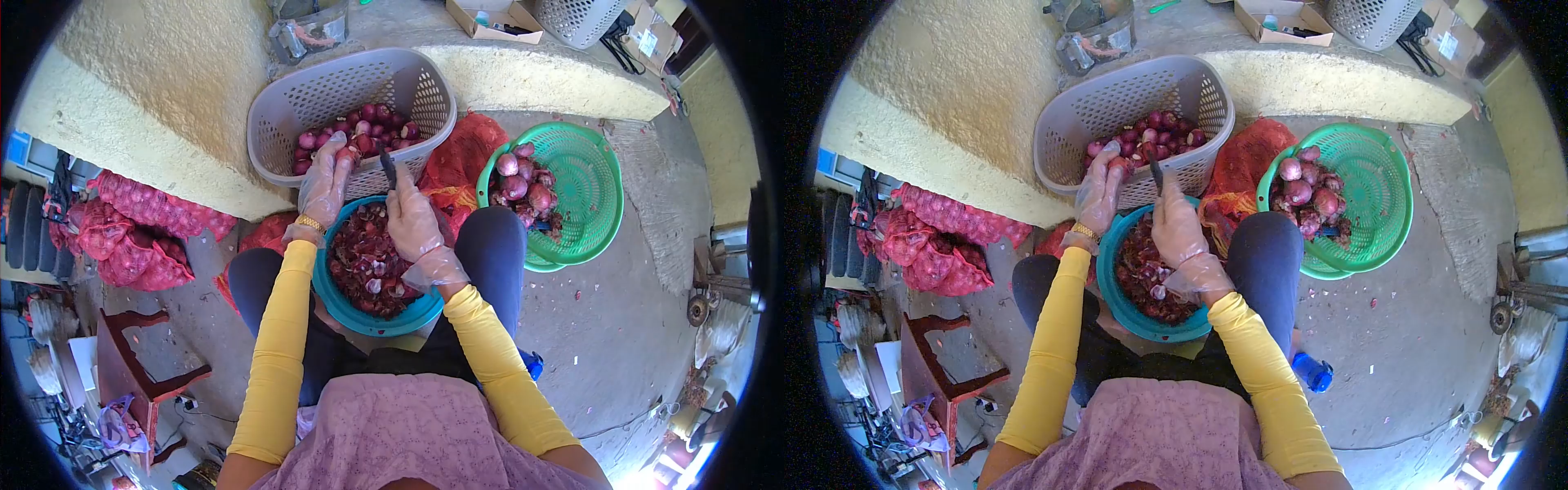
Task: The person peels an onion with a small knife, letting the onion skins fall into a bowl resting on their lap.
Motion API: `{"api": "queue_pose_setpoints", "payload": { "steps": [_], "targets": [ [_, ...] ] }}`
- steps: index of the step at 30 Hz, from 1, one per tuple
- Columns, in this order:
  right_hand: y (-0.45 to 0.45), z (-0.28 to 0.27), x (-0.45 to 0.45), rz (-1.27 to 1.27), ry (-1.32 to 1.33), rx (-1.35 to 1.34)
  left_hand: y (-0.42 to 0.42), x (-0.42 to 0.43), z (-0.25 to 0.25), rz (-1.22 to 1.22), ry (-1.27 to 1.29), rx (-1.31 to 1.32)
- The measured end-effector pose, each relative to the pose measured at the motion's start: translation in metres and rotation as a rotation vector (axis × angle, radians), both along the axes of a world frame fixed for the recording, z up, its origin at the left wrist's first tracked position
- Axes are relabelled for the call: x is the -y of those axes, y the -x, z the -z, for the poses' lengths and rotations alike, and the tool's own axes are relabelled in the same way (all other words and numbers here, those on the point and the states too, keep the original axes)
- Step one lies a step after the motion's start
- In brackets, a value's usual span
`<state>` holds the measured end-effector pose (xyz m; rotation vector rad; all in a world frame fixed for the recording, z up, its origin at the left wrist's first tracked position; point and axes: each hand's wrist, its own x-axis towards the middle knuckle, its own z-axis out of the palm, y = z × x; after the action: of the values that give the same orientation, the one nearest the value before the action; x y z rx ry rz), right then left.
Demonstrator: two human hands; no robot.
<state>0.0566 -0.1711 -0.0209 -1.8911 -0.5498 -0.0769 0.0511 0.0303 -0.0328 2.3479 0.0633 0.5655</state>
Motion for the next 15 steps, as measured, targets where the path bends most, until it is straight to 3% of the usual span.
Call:
{"api": "queue_pose_setpoints", "payload": {
  "steps": [1,4,15],
  "targets": [
    [0.001,-0.006,-0.001,-0.047,0.028,-0.146,0.0,0.0,0.001,-0.001,0.0,0.0],
    [0.003,0.001,-0.007,-0.056,-0.023,-0.042,0.0,0.002,0.003,-0.017,0.014,0.033],
    [0.015,-0.005,-0.023,-0.015,0.032,-0.08,-0.005,0.006,0.014,-0.108,0.003,0.094]
  ]
}}
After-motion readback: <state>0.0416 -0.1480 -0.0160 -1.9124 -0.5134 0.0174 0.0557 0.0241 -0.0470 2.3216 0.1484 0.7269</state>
